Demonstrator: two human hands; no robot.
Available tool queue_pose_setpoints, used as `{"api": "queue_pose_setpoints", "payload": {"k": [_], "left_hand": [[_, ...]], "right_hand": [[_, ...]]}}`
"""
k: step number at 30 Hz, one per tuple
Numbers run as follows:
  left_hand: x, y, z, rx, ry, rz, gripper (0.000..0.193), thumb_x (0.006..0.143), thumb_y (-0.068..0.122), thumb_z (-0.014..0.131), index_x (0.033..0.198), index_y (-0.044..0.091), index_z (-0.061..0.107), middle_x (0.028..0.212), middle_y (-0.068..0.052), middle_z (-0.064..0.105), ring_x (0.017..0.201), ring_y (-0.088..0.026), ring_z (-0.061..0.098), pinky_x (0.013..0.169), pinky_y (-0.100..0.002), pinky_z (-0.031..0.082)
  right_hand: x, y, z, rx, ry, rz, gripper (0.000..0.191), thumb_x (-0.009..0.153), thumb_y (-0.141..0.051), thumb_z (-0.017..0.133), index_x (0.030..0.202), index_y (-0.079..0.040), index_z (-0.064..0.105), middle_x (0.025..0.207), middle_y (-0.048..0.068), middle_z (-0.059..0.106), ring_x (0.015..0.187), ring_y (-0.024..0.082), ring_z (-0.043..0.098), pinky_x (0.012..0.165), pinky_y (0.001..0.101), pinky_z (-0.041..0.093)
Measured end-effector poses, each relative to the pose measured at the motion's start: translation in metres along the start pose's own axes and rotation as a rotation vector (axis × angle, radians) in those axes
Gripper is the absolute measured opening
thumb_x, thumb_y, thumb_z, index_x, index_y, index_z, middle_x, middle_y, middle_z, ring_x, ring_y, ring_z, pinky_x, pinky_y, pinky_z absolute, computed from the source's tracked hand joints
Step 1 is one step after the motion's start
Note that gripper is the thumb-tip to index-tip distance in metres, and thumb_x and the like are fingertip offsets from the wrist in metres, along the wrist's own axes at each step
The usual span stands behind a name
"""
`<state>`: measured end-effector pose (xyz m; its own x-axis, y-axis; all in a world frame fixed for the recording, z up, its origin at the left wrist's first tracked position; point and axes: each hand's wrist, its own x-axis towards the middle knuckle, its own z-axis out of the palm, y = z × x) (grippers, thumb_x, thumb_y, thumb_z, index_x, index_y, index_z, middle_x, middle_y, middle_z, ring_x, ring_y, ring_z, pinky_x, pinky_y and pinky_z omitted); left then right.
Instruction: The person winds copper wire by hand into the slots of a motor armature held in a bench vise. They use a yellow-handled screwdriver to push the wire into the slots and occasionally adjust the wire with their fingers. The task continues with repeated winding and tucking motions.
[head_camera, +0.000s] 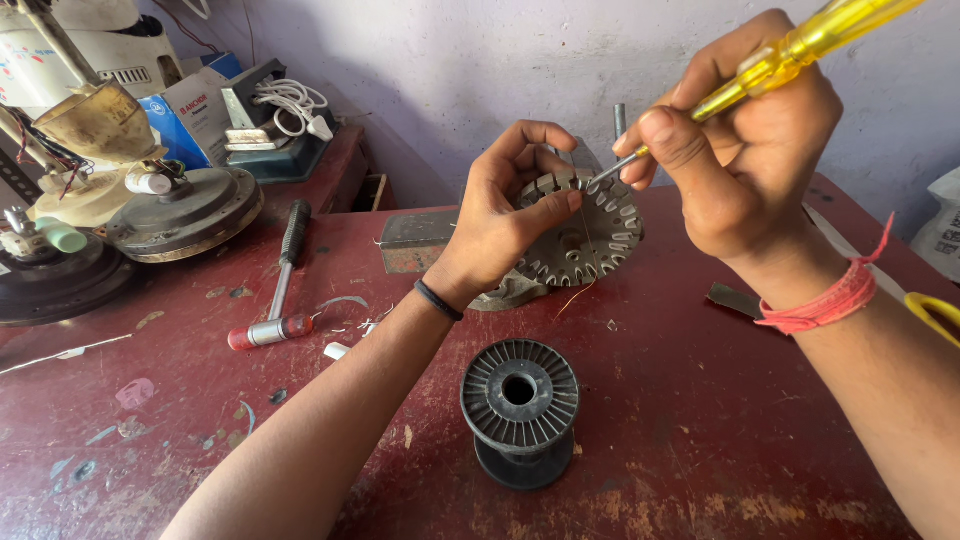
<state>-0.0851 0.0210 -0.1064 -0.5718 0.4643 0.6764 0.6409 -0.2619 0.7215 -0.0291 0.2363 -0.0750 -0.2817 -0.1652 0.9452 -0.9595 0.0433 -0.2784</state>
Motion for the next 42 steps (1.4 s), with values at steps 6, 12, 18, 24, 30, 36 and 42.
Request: {"api": "queue_pose_setpoints", "payload": {"k": [6, 12, 18, 24, 30, 36, 42], "left_hand": [[-0.001, -0.003, 0.000, -0.009, -0.001, 0.002, 0.040, 0.092, -0.005, 0.073, 0.127, 0.002, 0.055, 0.100, -0.002, 0.062, 0.094, -0.009, 0.062, 0.086, -0.025, 0.055], [0.000, -0.003, 0.001, 0.024, -0.022, 0.089, 0.046, 0.093, -0.007, 0.072, 0.134, 0.003, 0.053, 0.110, -0.005, 0.064, 0.107, -0.011, 0.063, 0.100, -0.026, 0.054], [-0.001, -0.001, 0.002, -0.048, -0.001, 0.006, 0.046, 0.093, -0.008, 0.072, 0.134, 0.003, 0.052, 0.110, -0.007, 0.065, 0.105, -0.013, 0.064, 0.094, -0.028, 0.057], [0.000, -0.002, 0.002, -0.051, 0.003, -0.024, 0.047, 0.092, -0.007, 0.072, 0.133, 0.003, 0.051, 0.110, -0.007, 0.065, 0.104, -0.013, 0.065, 0.093, -0.028, 0.058], [-0.001, -0.004, 0.000, -0.037, 0.001, -0.005, 0.046, 0.093, -0.006, 0.074, 0.133, 0.002, 0.053, 0.109, -0.006, 0.064, 0.103, -0.013, 0.063, 0.093, -0.028, 0.055], [-0.001, -0.005, -0.002, -0.001, -0.005, 0.022, 0.045, 0.093, -0.005, 0.074, 0.133, 0.002, 0.054, 0.108, -0.005, 0.065, 0.104, -0.012, 0.064, 0.096, -0.027, 0.056], [-0.001, -0.005, -0.001, -0.061, 0.007, -0.016, 0.042, 0.092, -0.005, 0.074, 0.129, 0.001, 0.055, 0.106, -0.005, 0.066, 0.101, -0.012, 0.066, 0.093, -0.027, 0.057]], "right_hand": [[0.003, -0.004, 0.004, -0.025, 0.011, 0.066, 0.023, 0.110, -0.011, 0.063, 0.107, 0.000, 0.043, 0.081, 0.010, 0.060, 0.065, 0.013, 0.068, 0.057, 0.0227, 0.058], [0.007, -0.008, 0.010, -0.076, 0.047, 0.134, 0.023, 0.107, -0.016, 0.061, 0.100, -0.002, 0.043, 0.076, 0.008, 0.058, 0.053, 0.009, 0.059, 0.048, 0.0199, 0.050], [0.011, -0.009, 0.002, -0.033, 0.000, 0.118, 0.024, 0.109, -0.015, 0.063, 0.101, -0.001, 0.045, 0.078, 0.009, 0.060, 0.057, 0.010, 0.064, 0.050, 0.0210, 0.053], [0.012, -0.015, 0.004, -0.037, 0.007, 0.109, 0.023, 0.110, -0.014, 0.065, 0.107, 0.000, 0.046, 0.082, 0.010, 0.062, 0.060, 0.010, 0.065, 0.052, 0.0214, 0.054], [0.016, -0.020, 0.011, -0.147, -0.048, 0.108, 0.022, 0.110, -0.012, 0.064, 0.107, 0.001, 0.046, 0.084, 0.010, 0.063, 0.061, 0.010, 0.065, 0.052, 0.0208, 0.053], [0.021, -0.022, 0.012, -0.255, -0.063, 0.199, 0.022, 0.106, -0.014, 0.062, 0.103, 0.001, 0.046, 0.075, 0.007, 0.061, 0.058, 0.009, 0.063, 0.051, 0.0218, 0.051], [0.014, -0.021, 0.015, -0.315, -0.068, 0.113, 0.024, 0.112, -0.014, 0.062, 0.105, 0.002, 0.046, 0.075, 0.008, 0.060, 0.056, 0.009, 0.062, 0.049, 0.0201, 0.050]]}}
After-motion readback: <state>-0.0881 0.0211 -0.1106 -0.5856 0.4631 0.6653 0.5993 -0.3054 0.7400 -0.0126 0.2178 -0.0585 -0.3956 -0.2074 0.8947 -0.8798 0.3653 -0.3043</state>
